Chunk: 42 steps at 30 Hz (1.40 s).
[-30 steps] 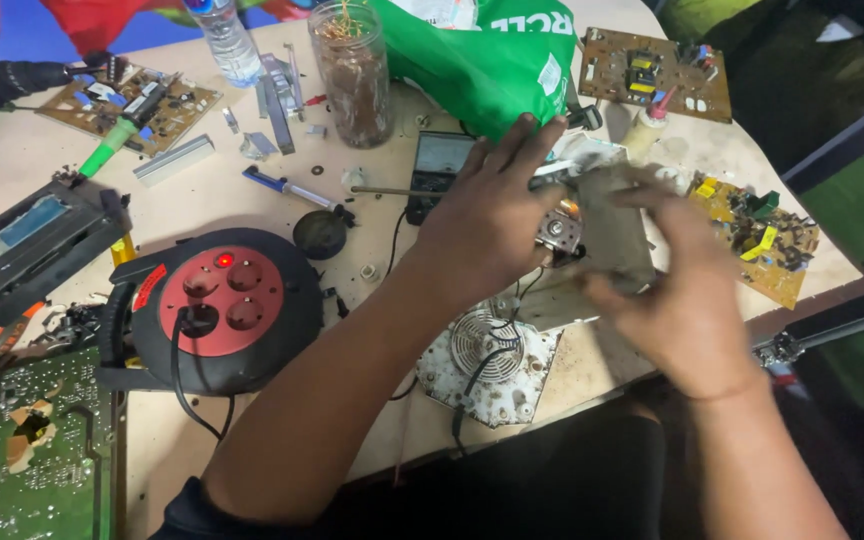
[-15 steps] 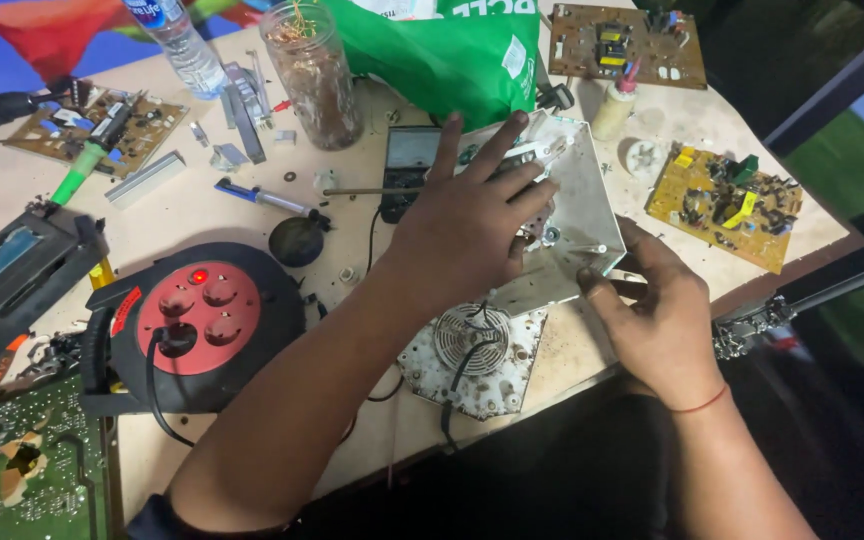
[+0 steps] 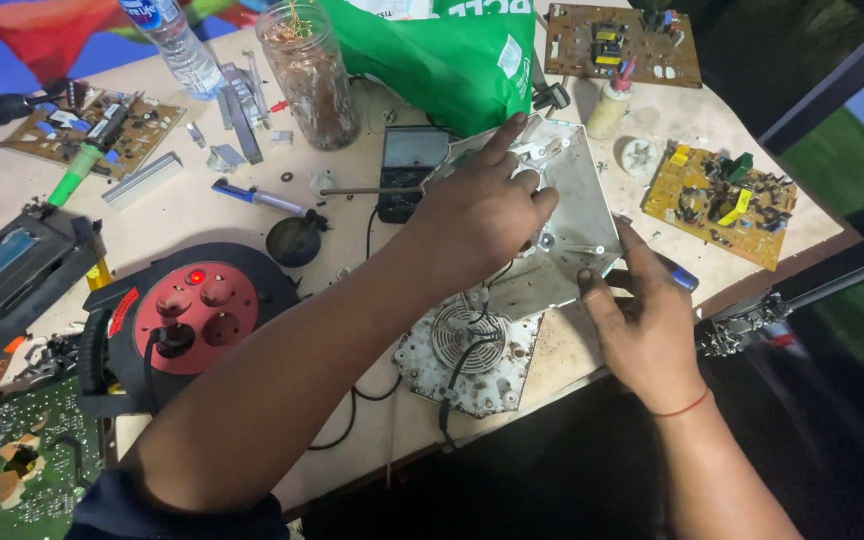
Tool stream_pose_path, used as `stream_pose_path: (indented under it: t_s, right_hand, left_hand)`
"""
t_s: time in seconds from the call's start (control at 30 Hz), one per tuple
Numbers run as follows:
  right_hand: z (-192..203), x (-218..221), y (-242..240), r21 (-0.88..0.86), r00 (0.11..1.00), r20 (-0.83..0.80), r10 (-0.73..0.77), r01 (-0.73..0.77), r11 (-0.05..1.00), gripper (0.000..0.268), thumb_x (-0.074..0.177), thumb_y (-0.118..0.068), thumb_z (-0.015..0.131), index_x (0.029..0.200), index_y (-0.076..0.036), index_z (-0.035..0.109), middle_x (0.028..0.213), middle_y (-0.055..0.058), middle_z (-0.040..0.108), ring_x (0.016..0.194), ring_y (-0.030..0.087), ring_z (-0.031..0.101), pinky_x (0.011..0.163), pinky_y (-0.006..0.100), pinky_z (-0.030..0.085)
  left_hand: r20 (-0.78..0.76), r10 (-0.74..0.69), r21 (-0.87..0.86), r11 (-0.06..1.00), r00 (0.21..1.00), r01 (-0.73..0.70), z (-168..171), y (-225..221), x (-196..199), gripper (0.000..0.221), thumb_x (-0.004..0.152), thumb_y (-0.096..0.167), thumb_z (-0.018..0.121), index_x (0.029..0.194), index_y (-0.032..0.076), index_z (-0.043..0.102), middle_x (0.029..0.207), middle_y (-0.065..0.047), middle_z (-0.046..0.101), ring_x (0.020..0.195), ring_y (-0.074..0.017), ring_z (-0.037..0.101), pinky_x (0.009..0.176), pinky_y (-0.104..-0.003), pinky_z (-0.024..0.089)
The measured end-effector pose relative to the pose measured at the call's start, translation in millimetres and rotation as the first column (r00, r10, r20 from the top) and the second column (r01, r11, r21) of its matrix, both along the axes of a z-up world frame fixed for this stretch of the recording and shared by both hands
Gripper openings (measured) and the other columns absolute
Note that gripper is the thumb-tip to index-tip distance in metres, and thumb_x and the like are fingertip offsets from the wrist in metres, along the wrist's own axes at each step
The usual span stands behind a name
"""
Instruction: Disassembling and inspecting the internal motor and wiring of a blender for repair or testing
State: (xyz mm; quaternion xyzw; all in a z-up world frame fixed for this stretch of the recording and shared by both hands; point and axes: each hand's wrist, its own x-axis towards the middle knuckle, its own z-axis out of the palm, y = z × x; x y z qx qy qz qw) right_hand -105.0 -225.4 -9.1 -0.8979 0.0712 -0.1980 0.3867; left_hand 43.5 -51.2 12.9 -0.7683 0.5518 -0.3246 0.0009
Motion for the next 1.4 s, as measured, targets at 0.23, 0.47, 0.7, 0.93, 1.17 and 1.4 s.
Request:
stream_pose_path:
  t_s: [0.23,0.47,0.7,0.93,1.17,1.4]
  right_hand:
    - [2.5,-1.6,2.4,-0.006,1.0,0.012,0.018,-0.018,1.0,0.06,0.09,-0.023,0.063,0.147,-0.007,0.055,0.12,0.011,0.074,0.094,0.023,0.074,0.084,0.036,0.055]
    - [4.9,-3.0,3.3,-0.02,0.998,0.031,0.05,-0.049,0.999,0.058,0.09,-0.023,0.061,0.145,-0.005,0.056,0.122,0.012,0.074,0.105,0.027,0.07,0.092,0.039,0.053]
    - [2.7,-2.5,4.1,-0.027,1.0,-0.008,-0.024,0.024,0.999,0.06,0.088,-0.022,0.063,0.146,-0.009,0.058,0.108,0.007,0.076,0.079,0.02,0.066,0.079,0.036,0.052]
    - [-0.6,-1.9,1.7,-0.069,1.0,0.016,-0.017,0.018,0.997,0.06,0.089,-0.024,0.064,0.145,-0.006,0.059,0.093,0.007,0.075,0.066,0.019,0.061,0.068,0.036,0.051]
    - [-3.5,-0.1,0.7,-0.104,0.999,0.008,-0.043,0.043,0.994,0.06,0.088,-0.027,0.065,0.143,-0.005,0.061,0.084,0.007,0.073,0.067,0.022,0.062,0.071,0.038,0.05]
    - [5.2,-2.5,6.3,-0.081,0.999,-0.008,-0.036,0.035,0.996,0.055,0.089,-0.025,0.065,0.141,-0.007,0.062,0.074,0.004,0.07,0.06,0.017,0.06,0.065,0.035,0.05]
  left_hand:
    - [-0.02,0.053,0.081,0.995,0.998,-0.051,5.0,1.1,-3.7,0.02,0.08,-0.009,0.063,0.09,0.007,0.067,0.073,-0.01,0.063,0.086,-0.0394,0.067,0.128,-0.054,0.027]
    - [-0.058,0.016,0.059,0.998,0.998,-0.013,9.3,2.7,-4.2,0.019,0.083,-0.007,0.061,0.088,0.009,0.069,0.07,-0.008,0.062,0.082,-0.0342,0.063,0.127,-0.055,0.026]
    - [-0.062,-0.065,-0.021,0.998,0.996,0.064,4.8,2.9,-0.4,0.022,0.081,-0.008,0.056,0.082,0.011,0.067,0.067,-0.004,0.056,0.072,-0.0297,0.06,0.128,-0.056,0.024]
    - [-0.13,0.009,0.084,0.996,0.992,0.002,5.0,-1.7,-1.5,0.02,0.082,-0.005,0.059,0.085,0.011,0.07,0.072,-0.007,0.065,0.077,-0.0315,0.065,0.129,-0.058,0.017]
    - [-0.117,-0.104,-0.026,0.994,0.988,0.102,10.0,6.3,-5.3,0.025,0.08,-0.016,0.056,0.077,0.008,0.062,0.064,-0.007,0.053,0.061,-0.03,0.058,0.128,-0.061,0.023]
    - [-0.136,-0.134,-0.062,0.99,0.982,0.127,7.7,6.1,-3.2,0.028,0.082,-0.016,0.052,0.076,0.009,0.061,0.063,-0.006,0.051,0.057,-0.0289,0.055,0.128,-0.061,0.021]
